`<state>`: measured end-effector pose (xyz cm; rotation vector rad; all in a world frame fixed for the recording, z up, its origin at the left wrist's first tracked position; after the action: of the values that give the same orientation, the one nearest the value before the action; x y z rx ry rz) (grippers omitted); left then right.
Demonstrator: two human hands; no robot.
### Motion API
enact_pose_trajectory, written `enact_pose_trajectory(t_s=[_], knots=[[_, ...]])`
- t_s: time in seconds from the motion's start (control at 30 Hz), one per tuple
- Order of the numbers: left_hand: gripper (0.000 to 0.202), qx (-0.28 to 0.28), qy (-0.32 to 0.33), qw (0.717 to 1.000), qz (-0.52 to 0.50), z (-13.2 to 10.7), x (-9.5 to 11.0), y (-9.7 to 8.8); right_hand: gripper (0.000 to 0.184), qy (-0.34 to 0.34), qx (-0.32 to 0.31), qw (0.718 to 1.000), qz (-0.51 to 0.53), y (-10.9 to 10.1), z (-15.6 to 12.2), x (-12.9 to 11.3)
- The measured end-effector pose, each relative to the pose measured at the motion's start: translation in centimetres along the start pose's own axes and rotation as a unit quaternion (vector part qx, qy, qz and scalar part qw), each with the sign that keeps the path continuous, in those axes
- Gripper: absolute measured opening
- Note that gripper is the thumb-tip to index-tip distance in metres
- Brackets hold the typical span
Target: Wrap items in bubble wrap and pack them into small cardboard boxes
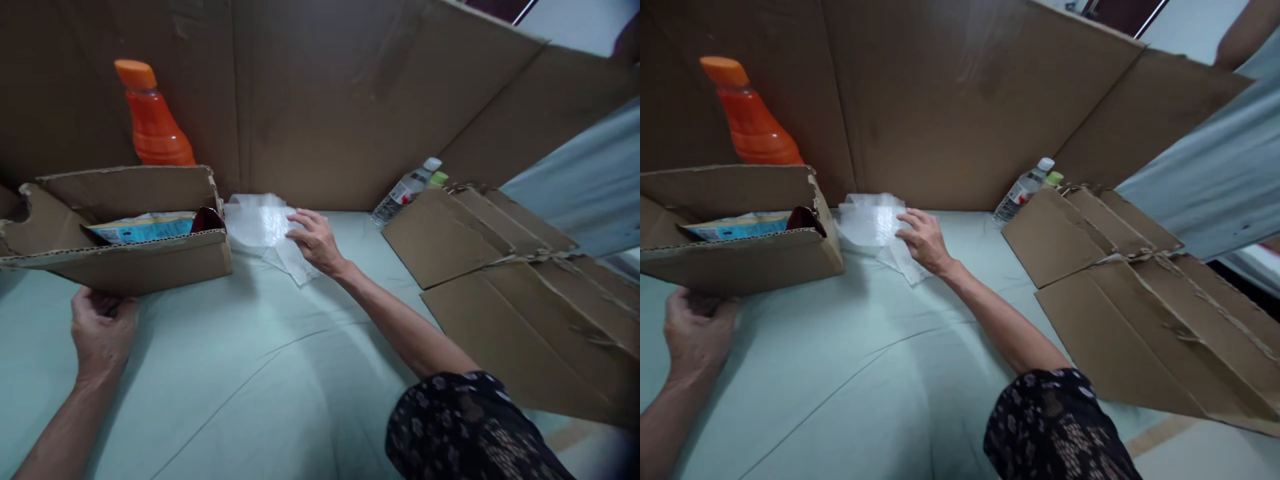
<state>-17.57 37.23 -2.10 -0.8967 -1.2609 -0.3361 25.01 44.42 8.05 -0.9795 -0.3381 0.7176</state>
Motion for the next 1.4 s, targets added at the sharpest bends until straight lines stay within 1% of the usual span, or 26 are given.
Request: enact_pose_trajectory(t_s=[0.1,0.17,0.2,0.27,0.3,0.37,0.43,0.47,0.5,0.53,0.57,0.6,0.63,0.67,0.7,0.8,0.87,0.93,1.0,1.07,1.13,1.17,1.23,1.27,1.33,1.4], knots=[[0.064,0.028,-0.005,1.0,0.008,0.5,-1.0,-0.6,0.024,0.032,0.011,0.999,0.022,-2.7,-5.1,-0.7],[0.071,0.054,0.028,0.998,0.007,0.9,-1.2,-1.2,0.024,0.045,0.041,0.997,0.039,-4.0,-7.8,-3.0],[0.075,0.071,0.066,0.995,0.012,0.9,-0.8,-1.5,0.023,0.046,0.053,0.996,0.048,-4.4,-8.8,-4.6],[0.079,0.116,0.177,0.977,0.03,-0.2,1.2,-2.3,0.021,0.033,0.059,0.995,0.07,-4.7,-10.4,-8.6],[0.08,0.134,0.238,0.961,0.041,-1.4,2.6,-2.6,0.02,0.017,0.051,0.995,0.083,-4.7,-11.0,-10.7],[0.079,0.143,0.34,0.928,0.055,-5.0,5.7,-3.0,0.019,-0.02,0.022,0.995,0.1,-4.7,-11.8,-14.9],[0.076,0.097,0.409,0.905,0.064,-9.8,8.7,-3.0,0.019,-0.054,-0.018,0.994,0.098,-4.6,-12.3,-18.4],[0.076,0.056,0.436,0.896,0.07,-12.4,9.9,-2.8,0.018,-0.069,-0.038,0.993,0.091,-4.5,-12.4,-19.7],[0.075,-0.021,0.459,0.885,0.076,-15.2,10.7,-2.0,0.016,-0.082,-0.054,0.992,0.085,-4.5,-12.4,-20.7],[0.071,-0.118,0.482,0.864,0.091,-18.1,11.1,-0.9,0.015,-0.096,-0.064,0.99,0.083,-4.5,-12.4,-21.6],[0.068,-0.201,0.503,0.833,0.112,-21.0,11.0,0.0,0.014,-0.11,-0.07,0.988,0.086,-4.4,-12.3,-22.3],[0.068,-0.263,0.518,0.804,0.128,-23.5,10.4,0.6,0.013,-0.123,-0.072,0.985,0.095,-4.5,-12.2,-23.0],[0.067,-0.309,0.527,0.779,0.142,-25.5,9.6,1.0,0.012,-0.133,-0.07,0.983,0.106,-4.5,-12.2,-23.5],[0.065,-0.334,0.532,0.764,0.149,-26.9,8.8,1.3,0.01,-0.139,-0.067,0.981,0.12,-4.6,-12.3,-24.0],[0.062,-0.348,0.53,0.759,0.148,-27.7,8.0,1.4,0.01,-0.14,-0.067,0.978,0.136,-4.6,-12.4,-24.5],[0.04,-0.371,0.507,0.77,0.109,-28.7,6.1,1.2,0.011,-0.117,-0.095,0.971,0.187,-4.3,-13.3,-25.7],[0.034,-0.387,0.478,0.785,0.081,-29.1,5.6,0.7,0.015,-0.089,-0.122,0.965,0.216,-3.8,-14.0,-26.3],[0.038,-0.396,0.425,0.811,0.069,-29.2,5.4,0.0,0.021,-0.053,-0.138,0.959,0.243,-3.1,-14.3,-26.2],[0.039,-0.394,0.335,0.853,0.068,-28.8,5.1,-0.7,0.031,-0.019,-0.146,0.951,0.271,-2.2,-14.3,-25.8],[0.033,-0.376,0.224,0.896,0.071,-28.1,4.2,-1.2,0.036,0.004,-0.116,0.95,0.289,-2.1,-13.8,-25.1],[0.033,-0.338,0.136,0.928,0.084,-27.4,3.1,-1.7,0.036,0.022,-0.038,0.96,0.276,-3.6,-13.3,-24.0],[0.035,-0.31,0.111,0.94,0.094,-27.1,2.7,-1.9,0.034,0.031,0.003,0.966,0.257,-4.8,-13.3,-23.6],[0.041,-0.256,0.101,0.954,0.115,-26.6,2.4,-2.1,0.027,0.039,0.041,0.974,0.219,-6.7,-13.7,-23.1],[0.043,-0.234,0.109,0.958,0.125,-26.4,2.5,-2.0,0.024,0.032,0.034,0.978,0.206,-7.3,-13.9,-23.3],[0.043,-0.213,0.135,0.957,0.142,-26.3,2.6,-1.6,0.022,-0.003,-0.021,0.982,0.189,-7.0,-14.6,-24.1],[0.041,-0.209,0.166,0.95,0.158,-26.3,2.9,-1.2,0.024,-0.04,-0.095,0.98,0.169,-5.2,-15.3,-24.8]])
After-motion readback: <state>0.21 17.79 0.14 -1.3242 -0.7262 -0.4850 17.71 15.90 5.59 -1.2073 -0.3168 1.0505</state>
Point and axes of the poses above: each hand's wrist, its own z-axis towards the middle knuckle, its own y-axis out of the palm, x = y × z, the point moved 9 cm from there along z, towards the middle knuckle, and after that the axes turned 9 degrees about -y, right-handed, at the moved point
